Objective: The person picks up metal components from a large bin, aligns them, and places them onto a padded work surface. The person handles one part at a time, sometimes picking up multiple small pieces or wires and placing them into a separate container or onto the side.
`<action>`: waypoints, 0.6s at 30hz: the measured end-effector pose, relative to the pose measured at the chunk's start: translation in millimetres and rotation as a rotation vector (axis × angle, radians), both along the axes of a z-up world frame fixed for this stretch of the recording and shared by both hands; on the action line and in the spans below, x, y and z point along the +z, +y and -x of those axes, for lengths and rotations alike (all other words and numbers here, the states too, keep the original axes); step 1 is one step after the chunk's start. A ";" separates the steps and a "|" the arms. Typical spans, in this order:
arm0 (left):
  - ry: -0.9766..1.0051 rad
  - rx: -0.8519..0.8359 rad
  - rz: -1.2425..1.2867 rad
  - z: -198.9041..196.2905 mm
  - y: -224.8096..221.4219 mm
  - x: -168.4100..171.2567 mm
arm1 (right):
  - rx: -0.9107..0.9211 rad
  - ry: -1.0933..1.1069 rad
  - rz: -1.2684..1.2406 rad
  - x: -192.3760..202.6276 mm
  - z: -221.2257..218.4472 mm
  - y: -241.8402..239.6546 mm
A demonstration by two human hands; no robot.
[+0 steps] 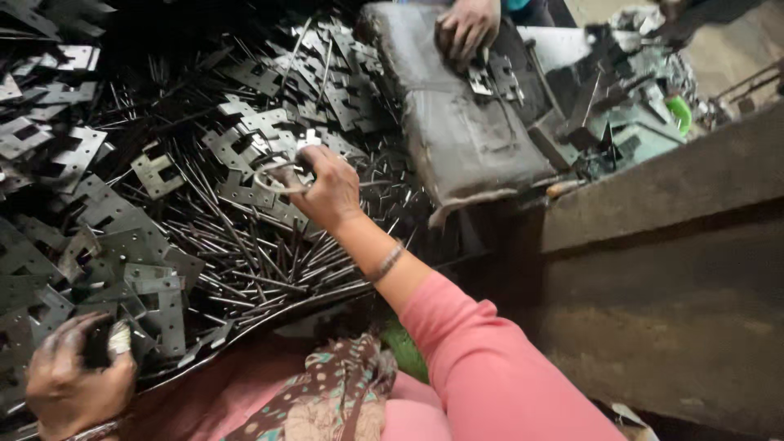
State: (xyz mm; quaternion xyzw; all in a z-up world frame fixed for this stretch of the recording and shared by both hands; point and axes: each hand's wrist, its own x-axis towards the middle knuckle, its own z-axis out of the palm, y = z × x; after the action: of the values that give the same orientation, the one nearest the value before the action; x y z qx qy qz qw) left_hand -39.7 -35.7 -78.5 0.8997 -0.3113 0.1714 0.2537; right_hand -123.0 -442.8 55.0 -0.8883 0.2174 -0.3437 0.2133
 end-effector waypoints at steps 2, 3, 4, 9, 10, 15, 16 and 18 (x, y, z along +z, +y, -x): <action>0.005 -0.013 0.005 -3.1 4.1 -8.8 | 0.203 -0.105 -0.037 22.4 13.5 7.3; 0.011 -0.021 0.000 -2.3 5.8 -14.3 | 0.201 -0.095 -0.041 30.4 17.5 15.4; 0.015 -0.036 -0.010 -2.3 8.2 -18.1 | 0.327 -0.188 -0.015 36.7 22.2 25.1; 0.073 -0.075 0.070 -4.6 8.1 -14.6 | 0.258 -0.094 0.245 37.7 26.2 -8.2; 0.084 -0.090 0.081 0.7 11.3 -9.6 | 0.198 0.008 0.317 24.9 38.6 -24.0; 0.028 0.039 -0.055 11.6 -2.8 11.3 | -0.138 0.235 0.019 -60.5 101.3 -93.7; 0.034 0.045 -0.068 10.5 -4.8 13.8 | -0.145 0.173 -0.109 -71.7 107.7 -100.2; 0.017 0.040 -0.066 10.7 -4.7 13.1 | -0.136 0.088 -0.148 -81.4 107.7 -108.8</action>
State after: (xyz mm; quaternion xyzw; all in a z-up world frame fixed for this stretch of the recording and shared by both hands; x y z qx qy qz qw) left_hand -50.5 -40.3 -65.4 0.9151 -0.2965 0.1582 0.2228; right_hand -230.7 -551.6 -26.5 -0.8676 0.3113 -0.3008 0.2448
